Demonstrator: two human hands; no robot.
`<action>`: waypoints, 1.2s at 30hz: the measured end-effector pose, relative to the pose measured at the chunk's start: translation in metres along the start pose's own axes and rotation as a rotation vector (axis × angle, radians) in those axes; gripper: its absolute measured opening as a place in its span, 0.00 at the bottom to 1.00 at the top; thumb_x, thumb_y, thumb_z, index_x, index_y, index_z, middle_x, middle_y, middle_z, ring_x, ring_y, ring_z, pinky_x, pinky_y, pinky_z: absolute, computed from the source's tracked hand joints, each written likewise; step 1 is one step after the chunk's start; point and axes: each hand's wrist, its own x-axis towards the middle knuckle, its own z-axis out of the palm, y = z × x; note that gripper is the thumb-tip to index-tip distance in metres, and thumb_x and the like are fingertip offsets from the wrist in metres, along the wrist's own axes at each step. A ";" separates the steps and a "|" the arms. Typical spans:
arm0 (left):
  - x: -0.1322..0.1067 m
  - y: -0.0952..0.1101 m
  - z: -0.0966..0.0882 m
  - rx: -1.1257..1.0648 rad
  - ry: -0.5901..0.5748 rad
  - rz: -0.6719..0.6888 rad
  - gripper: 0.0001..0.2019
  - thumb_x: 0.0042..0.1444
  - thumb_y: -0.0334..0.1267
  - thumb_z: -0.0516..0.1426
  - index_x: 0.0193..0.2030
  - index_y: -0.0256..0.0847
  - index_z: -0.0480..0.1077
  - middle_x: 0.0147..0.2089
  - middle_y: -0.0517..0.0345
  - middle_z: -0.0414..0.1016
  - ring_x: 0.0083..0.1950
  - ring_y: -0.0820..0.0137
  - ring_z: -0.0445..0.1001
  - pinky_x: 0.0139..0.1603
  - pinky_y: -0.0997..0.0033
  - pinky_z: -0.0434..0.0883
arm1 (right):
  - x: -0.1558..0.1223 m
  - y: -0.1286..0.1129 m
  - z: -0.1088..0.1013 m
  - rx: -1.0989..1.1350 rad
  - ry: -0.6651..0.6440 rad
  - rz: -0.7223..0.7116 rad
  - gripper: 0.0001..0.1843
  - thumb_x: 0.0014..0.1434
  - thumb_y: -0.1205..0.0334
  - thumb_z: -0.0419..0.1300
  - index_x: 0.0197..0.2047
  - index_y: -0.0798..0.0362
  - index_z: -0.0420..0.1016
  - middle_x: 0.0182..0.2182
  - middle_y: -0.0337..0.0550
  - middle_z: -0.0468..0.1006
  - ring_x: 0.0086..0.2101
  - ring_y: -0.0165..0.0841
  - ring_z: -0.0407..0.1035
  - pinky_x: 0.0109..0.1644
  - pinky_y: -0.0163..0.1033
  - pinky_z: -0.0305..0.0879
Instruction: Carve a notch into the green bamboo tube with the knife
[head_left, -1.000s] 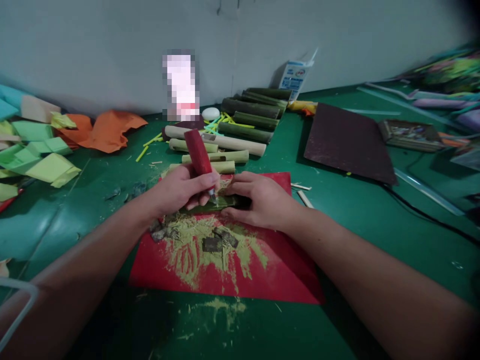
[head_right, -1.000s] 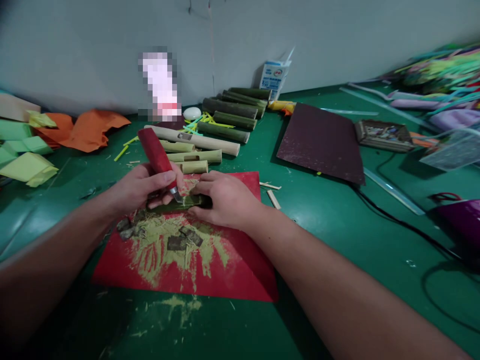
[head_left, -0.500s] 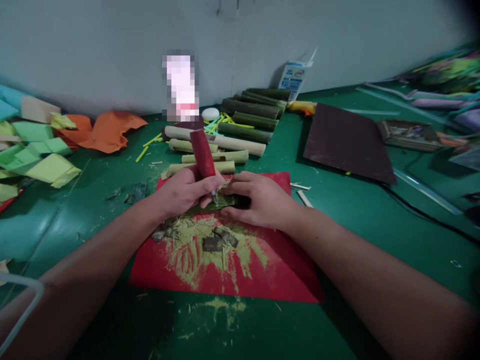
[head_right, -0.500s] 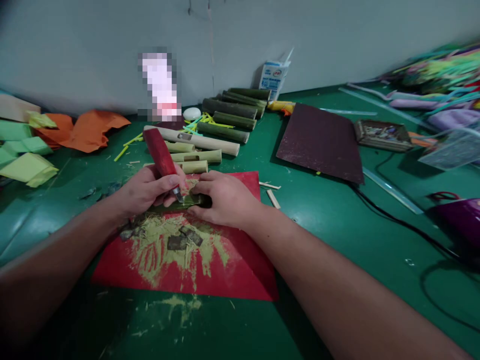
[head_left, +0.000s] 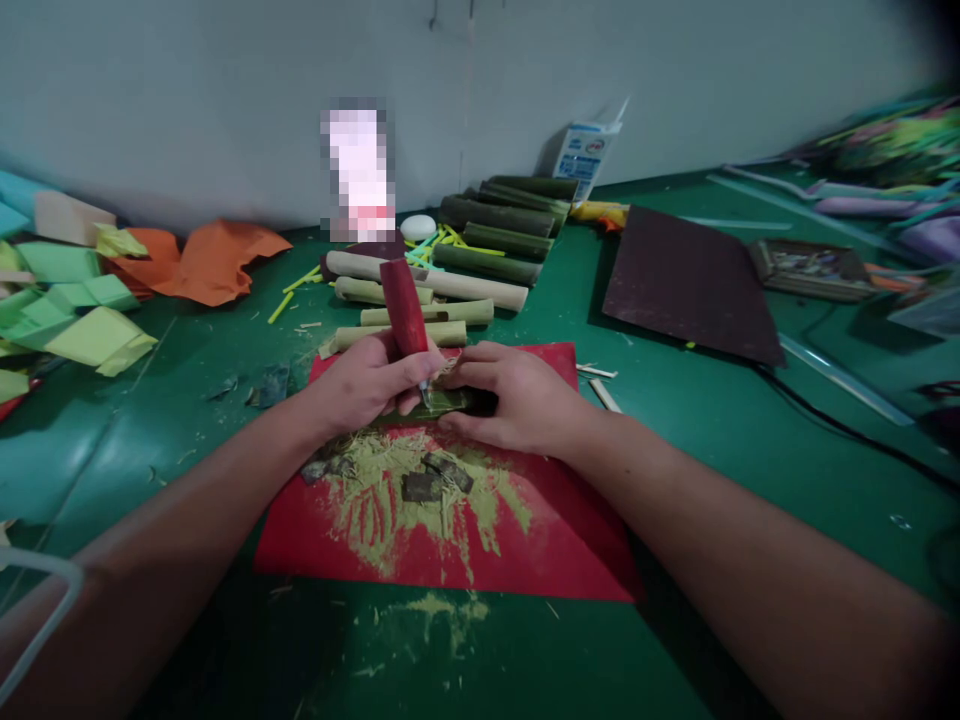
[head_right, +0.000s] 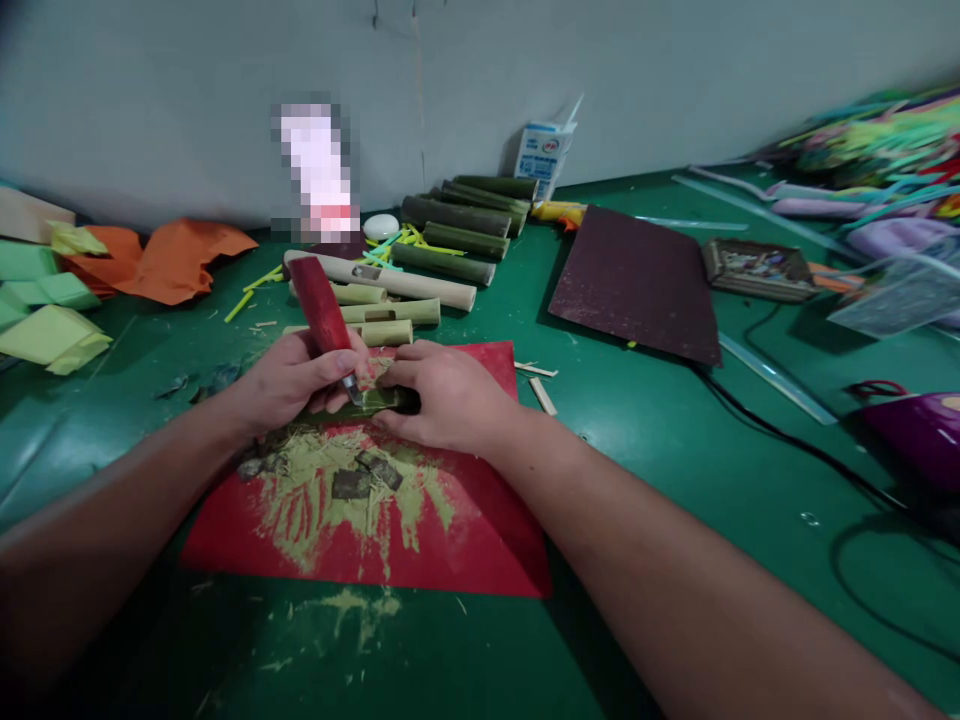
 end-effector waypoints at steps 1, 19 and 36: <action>0.000 0.000 0.000 -0.001 0.001 0.010 0.17 0.59 0.52 0.60 0.33 0.38 0.69 0.18 0.66 0.65 0.17 0.79 0.58 0.17 0.80 0.55 | 0.000 0.000 0.000 0.002 0.002 -0.006 0.17 0.60 0.54 0.65 0.48 0.56 0.83 0.42 0.53 0.81 0.46 0.45 0.74 0.49 0.47 0.69; 0.000 -0.009 0.004 -0.026 0.309 0.149 0.13 0.58 0.47 0.61 0.34 0.40 0.68 0.19 0.67 0.65 0.18 0.78 0.60 0.20 0.77 0.60 | 0.002 0.002 0.005 0.014 0.056 -0.082 0.11 0.58 0.57 0.66 0.38 0.57 0.79 0.34 0.46 0.75 0.38 0.37 0.68 0.41 0.41 0.63; -0.006 -0.016 0.001 0.006 0.029 0.128 0.14 0.62 0.50 0.61 0.37 0.40 0.72 0.21 0.65 0.67 0.20 0.77 0.64 0.21 0.78 0.63 | 0.001 0.003 0.006 0.081 0.055 -0.064 0.09 0.57 0.57 0.67 0.36 0.53 0.76 0.32 0.41 0.71 0.35 0.35 0.66 0.39 0.39 0.60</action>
